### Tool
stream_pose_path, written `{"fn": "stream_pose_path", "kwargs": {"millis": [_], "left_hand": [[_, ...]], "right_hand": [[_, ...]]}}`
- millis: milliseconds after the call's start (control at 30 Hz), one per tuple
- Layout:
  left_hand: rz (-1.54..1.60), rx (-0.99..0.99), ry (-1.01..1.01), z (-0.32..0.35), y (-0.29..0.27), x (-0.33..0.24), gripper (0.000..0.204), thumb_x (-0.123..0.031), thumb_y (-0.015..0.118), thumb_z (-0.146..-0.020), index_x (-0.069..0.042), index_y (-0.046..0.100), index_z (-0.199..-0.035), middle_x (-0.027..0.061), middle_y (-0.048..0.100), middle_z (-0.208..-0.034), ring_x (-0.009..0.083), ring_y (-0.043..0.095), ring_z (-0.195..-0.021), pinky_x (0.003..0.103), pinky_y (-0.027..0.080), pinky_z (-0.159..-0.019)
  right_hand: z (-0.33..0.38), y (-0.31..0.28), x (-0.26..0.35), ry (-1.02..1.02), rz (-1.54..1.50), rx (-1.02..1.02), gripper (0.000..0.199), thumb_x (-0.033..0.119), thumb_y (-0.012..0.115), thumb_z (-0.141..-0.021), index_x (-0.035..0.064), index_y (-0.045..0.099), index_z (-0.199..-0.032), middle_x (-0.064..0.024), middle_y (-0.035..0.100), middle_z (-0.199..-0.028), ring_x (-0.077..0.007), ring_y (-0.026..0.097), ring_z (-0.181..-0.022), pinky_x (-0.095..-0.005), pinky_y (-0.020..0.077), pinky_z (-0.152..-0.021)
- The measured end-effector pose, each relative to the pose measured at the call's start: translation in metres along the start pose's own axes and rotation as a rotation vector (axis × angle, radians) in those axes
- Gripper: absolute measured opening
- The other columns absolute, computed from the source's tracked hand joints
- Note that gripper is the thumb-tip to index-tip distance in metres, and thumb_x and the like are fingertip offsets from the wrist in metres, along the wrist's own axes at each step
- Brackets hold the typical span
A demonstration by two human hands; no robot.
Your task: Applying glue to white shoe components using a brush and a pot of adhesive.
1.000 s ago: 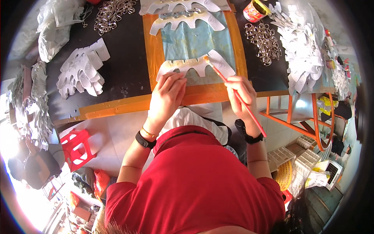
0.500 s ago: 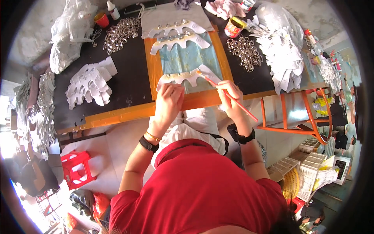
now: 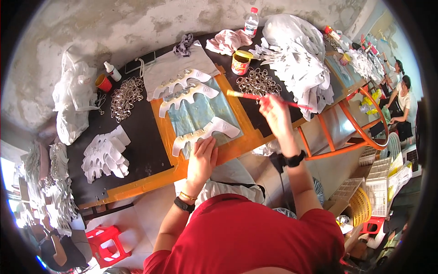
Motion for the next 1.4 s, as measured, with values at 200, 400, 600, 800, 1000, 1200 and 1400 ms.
{"fn": "stream_pose_path", "kwargs": {"millis": [200, 400, 600, 800, 1000, 1200, 1400], "left_hand": [[0.011, 0.001, -0.011, -0.002, 0.000, 0.003, 0.025, -0.001, 0.063, -0.081, 0.005, 0.063, -0.105, 0.0146, 0.061, -0.109, 0.0308, 0.056, -0.102, 0.039, 0.048, -0.089], [-0.027, 0.005, -0.010, -0.002, 0.000, 0.004, 0.024, 0.000, 0.063, -0.080, 0.004, 0.063, -0.104, 0.0144, 0.061, -0.110, 0.0295, 0.057, -0.102, 0.039, 0.049, -0.089], [-0.013, 0.020, -0.027, -0.003, 0.000, 0.002, 0.025, 0.000, 0.063, -0.080, 0.004, 0.063, -0.104, 0.0146, 0.061, -0.110, 0.0297, 0.057, -0.101, 0.039, 0.049, -0.089], [-0.013, 0.016, -0.022, 0.000, -0.001, 0.001, 0.025, 0.001, 0.064, -0.079, 0.004, 0.063, -0.104, 0.0146, 0.061, -0.111, 0.0301, 0.057, -0.101, 0.039, 0.049, -0.088], [-0.048, 0.026, -0.008, -0.004, 0.001, 0.003, 0.026, 0.001, 0.064, -0.079, 0.004, 0.063, -0.105, 0.0143, 0.061, -0.112, 0.0297, 0.056, -0.102, 0.038, 0.049, -0.089], [-0.030, 0.032, -0.018, -0.002, -0.001, 0.001, 0.026, 0.000, 0.064, -0.079, 0.004, 0.063, -0.105, 0.0136, 0.060, -0.111, 0.0293, 0.056, -0.103, 0.038, 0.049, -0.089], [-0.024, 0.030, -0.043, 0.002, -0.003, -0.001, 0.026, 0.002, 0.064, -0.078, 0.004, 0.063, -0.104, 0.0138, 0.060, -0.111, 0.0293, 0.056, -0.103, 0.038, 0.049, -0.088]], "right_hand": [[-0.071, 0.032, 0.080, -0.553, 0.778, -0.012, 0.018, 0.017, 0.055, -0.096, -0.0005, 0.057, -0.096, -0.0056, 0.064, -0.079, -0.0083, 0.060, -0.070, -0.0224, 0.0498, -0.066], [-0.126, 0.052, 0.066, -0.626, 1.126, 0.009, 0.017, 0.016, 0.055, -0.095, -0.0003, 0.053, -0.088, -0.0101, 0.064, -0.071, -0.0159, 0.064, -0.065, -0.0300, 0.0487, -0.058], [-0.169, 0.033, 0.031, -0.618, 1.379, 0.068, 0.016, 0.014, 0.057, -0.092, 0.0003, 0.053, -0.085, -0.0172, 0.063, -0.069, -0.0282, 0.065, -0.064, -0.0360, 0.0479, -0.057], [-0.150, 0.020, 0.043, -0.500, 0.887, -0.010, 0.016, 0.015, 0.055, -0.096, 0.0009, 0.055, -0.088, -0.0047, 0.065, -0.072, -0.0084, 0.059, -0.062, -0.0229, 0.0478, -0.058], [-0.144, -0.009, 0.042, -0.392, 0.573, -0.111, 0.016, 0.017, 0.057, -0.094, 0.0022, 0.057, -0.090, -0.0067, 0.066, -0.076, -0.0100, 0.061, -0.063, -0.0229, 0.0493, -0.062], [-0.147, -0.052, 0.020, -0.126, 0.145, -0.198, 0.015, 0.016, 0.060, -0.091, 0.0013, 0.058, -0.095, -0.0135, 0.066, -0.088, -0.0187, 0.064, -0.079, -0.0333, 0.0532, -0.073], [-0.136, -0.056, 0.003, 0.072, -0.012, -0.082, 0.013, 0.013, 0.057, -0.092, -0.0002, 0.057, -0.093, -0.0147, 0.065, -0.089, -0.0198, 0.063, -0.080, -0.0334, 0.0528, -0.073]]}}
Point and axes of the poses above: each hand's wrist, its own z-axis away from the middle knuckle, its own y-axis out of the palm, x = y × z, the point moved 8 cm from there along -z, towards the middle knuckle
